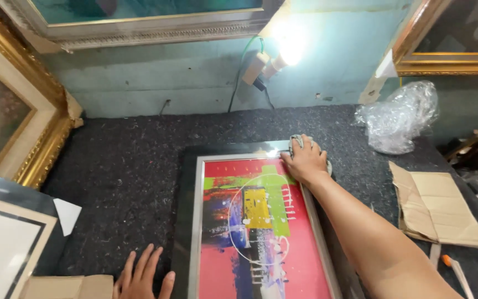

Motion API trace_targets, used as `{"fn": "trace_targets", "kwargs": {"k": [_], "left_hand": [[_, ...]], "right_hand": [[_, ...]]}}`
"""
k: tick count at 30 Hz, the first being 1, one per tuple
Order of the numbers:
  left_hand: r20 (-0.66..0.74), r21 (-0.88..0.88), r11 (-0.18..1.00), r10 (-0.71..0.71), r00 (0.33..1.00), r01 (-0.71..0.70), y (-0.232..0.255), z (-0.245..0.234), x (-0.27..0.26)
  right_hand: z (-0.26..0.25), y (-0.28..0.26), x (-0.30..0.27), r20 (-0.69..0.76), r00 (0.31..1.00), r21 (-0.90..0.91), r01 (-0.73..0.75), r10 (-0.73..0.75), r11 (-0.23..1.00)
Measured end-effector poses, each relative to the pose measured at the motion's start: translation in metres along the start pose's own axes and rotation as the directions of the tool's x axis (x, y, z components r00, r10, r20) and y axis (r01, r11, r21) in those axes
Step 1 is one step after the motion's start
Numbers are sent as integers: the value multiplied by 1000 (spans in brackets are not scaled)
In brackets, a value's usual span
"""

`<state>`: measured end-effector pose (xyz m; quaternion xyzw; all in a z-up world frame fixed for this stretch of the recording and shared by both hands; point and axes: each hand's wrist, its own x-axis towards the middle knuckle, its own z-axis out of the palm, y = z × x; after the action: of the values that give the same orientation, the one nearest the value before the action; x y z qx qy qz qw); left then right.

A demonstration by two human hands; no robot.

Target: The person is finishing a framed artwork by cleaning the glass, cutting cardboard strips for the backing, and securing them with a manual fastener tool.

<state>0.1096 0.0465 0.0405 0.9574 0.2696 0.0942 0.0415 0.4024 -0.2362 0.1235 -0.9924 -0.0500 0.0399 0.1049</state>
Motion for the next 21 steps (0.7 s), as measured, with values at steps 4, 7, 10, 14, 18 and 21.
{"fn": "trace_targets", "kwargs": {"k": [4,7,10,14,18,21], "left_hand": [[160,-3,999,-34,987,35,3,-12,4],[-235,-49,993,95,967,-109,-1,-2,-8],[137,-108,993,69,988,-54,2,-27,-1],[257,-118,993,58,965,-28,6,-43,-3],[282,-205,979,76,956,-18,6,-52,-6],[193,-235,969,122,974,-75,5,-49,-6]], "right_hand": [[-1,-41,9,-3,996,-63,-91,91,994],[9,-98,-8,32,971,-5,238,-237,971],[18,-151,-25,159,890,6,432,-427,902],[29,-182,-29,255,799,-10,565,-544,825],[27,-190,-55,321,759,10,595,-566,804],[33,-185,-83,262,722,38,655,-640,754]]}}
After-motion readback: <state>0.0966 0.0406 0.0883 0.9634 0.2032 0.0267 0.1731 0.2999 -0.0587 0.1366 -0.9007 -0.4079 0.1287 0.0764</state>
